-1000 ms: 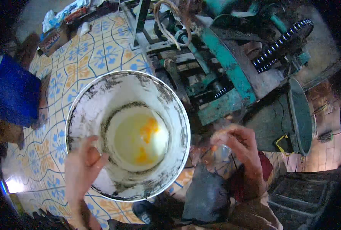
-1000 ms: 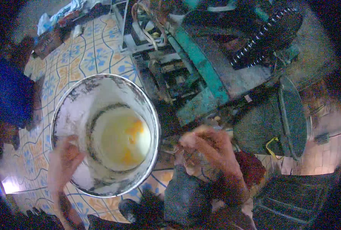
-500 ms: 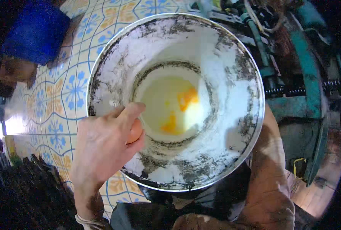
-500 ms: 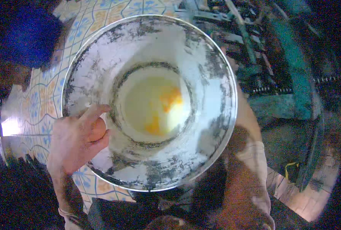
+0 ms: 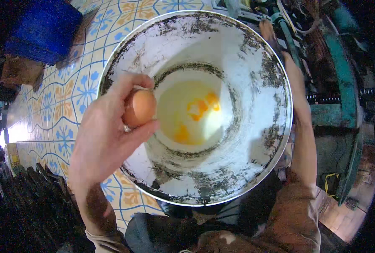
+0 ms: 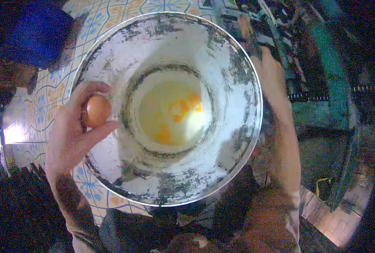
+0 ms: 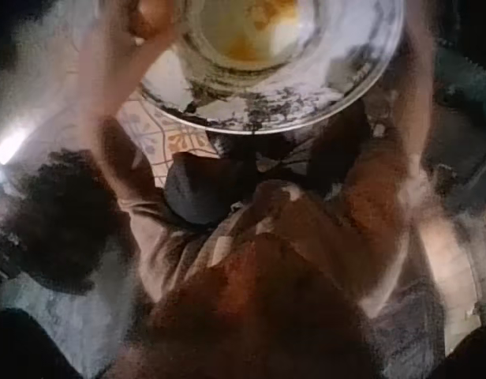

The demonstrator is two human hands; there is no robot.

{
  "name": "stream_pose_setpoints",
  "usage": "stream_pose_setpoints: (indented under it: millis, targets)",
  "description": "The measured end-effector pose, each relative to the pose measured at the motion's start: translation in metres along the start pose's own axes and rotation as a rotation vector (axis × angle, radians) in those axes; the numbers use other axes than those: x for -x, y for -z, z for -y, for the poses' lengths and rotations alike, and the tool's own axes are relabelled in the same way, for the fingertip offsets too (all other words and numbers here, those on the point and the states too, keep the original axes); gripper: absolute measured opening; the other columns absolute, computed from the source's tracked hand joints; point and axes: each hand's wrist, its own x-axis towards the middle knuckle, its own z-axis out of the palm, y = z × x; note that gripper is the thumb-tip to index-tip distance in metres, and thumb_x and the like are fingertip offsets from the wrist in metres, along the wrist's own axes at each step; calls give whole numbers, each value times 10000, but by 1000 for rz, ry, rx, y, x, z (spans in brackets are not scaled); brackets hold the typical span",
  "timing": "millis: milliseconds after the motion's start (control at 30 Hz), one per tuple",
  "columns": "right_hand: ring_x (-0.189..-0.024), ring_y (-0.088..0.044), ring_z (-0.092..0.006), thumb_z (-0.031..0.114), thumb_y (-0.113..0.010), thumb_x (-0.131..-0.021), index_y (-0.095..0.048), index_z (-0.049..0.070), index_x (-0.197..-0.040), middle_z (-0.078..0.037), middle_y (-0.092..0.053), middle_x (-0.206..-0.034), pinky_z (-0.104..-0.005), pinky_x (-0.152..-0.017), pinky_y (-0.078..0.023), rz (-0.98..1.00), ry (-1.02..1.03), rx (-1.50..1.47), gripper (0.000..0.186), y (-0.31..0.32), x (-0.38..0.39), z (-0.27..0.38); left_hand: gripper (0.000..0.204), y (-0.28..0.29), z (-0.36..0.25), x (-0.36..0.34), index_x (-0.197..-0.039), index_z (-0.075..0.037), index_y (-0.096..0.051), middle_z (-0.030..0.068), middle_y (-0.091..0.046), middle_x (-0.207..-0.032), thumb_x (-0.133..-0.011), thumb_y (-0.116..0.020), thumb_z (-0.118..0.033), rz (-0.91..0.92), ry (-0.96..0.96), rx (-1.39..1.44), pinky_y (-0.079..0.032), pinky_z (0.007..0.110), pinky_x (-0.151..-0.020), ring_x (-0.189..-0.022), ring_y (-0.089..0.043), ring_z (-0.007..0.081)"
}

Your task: The person cracks several eggs into a bucket containing liquid, adds a bag of white powder and a bag of yellow powder, and mixes the ingredients together by hand. They also add a scoop of water from a larger container during the mixing process.

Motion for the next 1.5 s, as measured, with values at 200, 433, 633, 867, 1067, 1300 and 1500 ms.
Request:
stream_pose_setpoints:
  millis: [200,433,633,867,1067,1300,1500]
  targets:
    - [-681,-624,-243,295,-526,-943,-477,31,-1331,-150,-657,-878,-359,-644,-495,-95,-136,-190,471,81,100,77,470,9,22,-8,-1155,-45,-555,29,-573,-1081,-738,-771,-10,37,0,449,-459,246,-880,-1014,-541,108]
    - [-540,-448,-62,186,-577,-922,-442,62,-1353,-15,-583,-781,-225,-478,-372,-156,-116,-627,469,118,128,117,505,-8,-11,-47,-1184,-48,-564,13,-605,-1018,-736,-797,-71,105,-72,675,-476,232,-842,-947,-577,106]
    - [-836,-676,-220,213,-650,-878,-522,20,-1250,-186,-685,-937,-356,-766,-519,142,3,-521,438,107,122,145,407,-14,-14,-58,-1105,-37,-587,-3,-608,-980,-743,-766,-81,67,-94,581,-481,241,-794,-877,-575,89]
    - [-829,-689,-354,269,-609,-916,-516,27,-1227,-198,-681,-917,-419,-725,-528,59,103,-633,405,107,135,174,463,-28,-13,-51,-1144,-29,-600,18,-631,-992,-733,-803,-95,32,-108,680,-489,259,-812,-912,-589,107]
    - [-694,-624,-458,264,-572,-926,-483,61,-1227,-247,-634,-741,-536,-573,-467,154,312,-297,374,83,114,193,407,-26,-14,-50,-1142,-2,-603,37,-646,-1025,-768,-757,-48,69,-122,621,-497,256,-796,-897,-602,105]
    - [-642,-642,-412,221,-606,-923,-519,40,-1145,-204,-632,-711,-459,-546,-491,-19,327,-552,299,97,108,199,431,-20,-10,-49,-1151,-29,-601,8,-644,-982,-763,-780,-86,41,-181,685,-501,236,-771,-880,-598,95]
    - [-680,-632,-427,269,-567,-933,-525,87,-1182,-226,-618,-694,-504,-573,-475,118,314,-385,311,88,107,206,379,-12,-20,-45,-1126,-27,-614,-10,-640,-976,-783,-760,-100,74,-92,685,-476,197,-674,-839,-584,60]
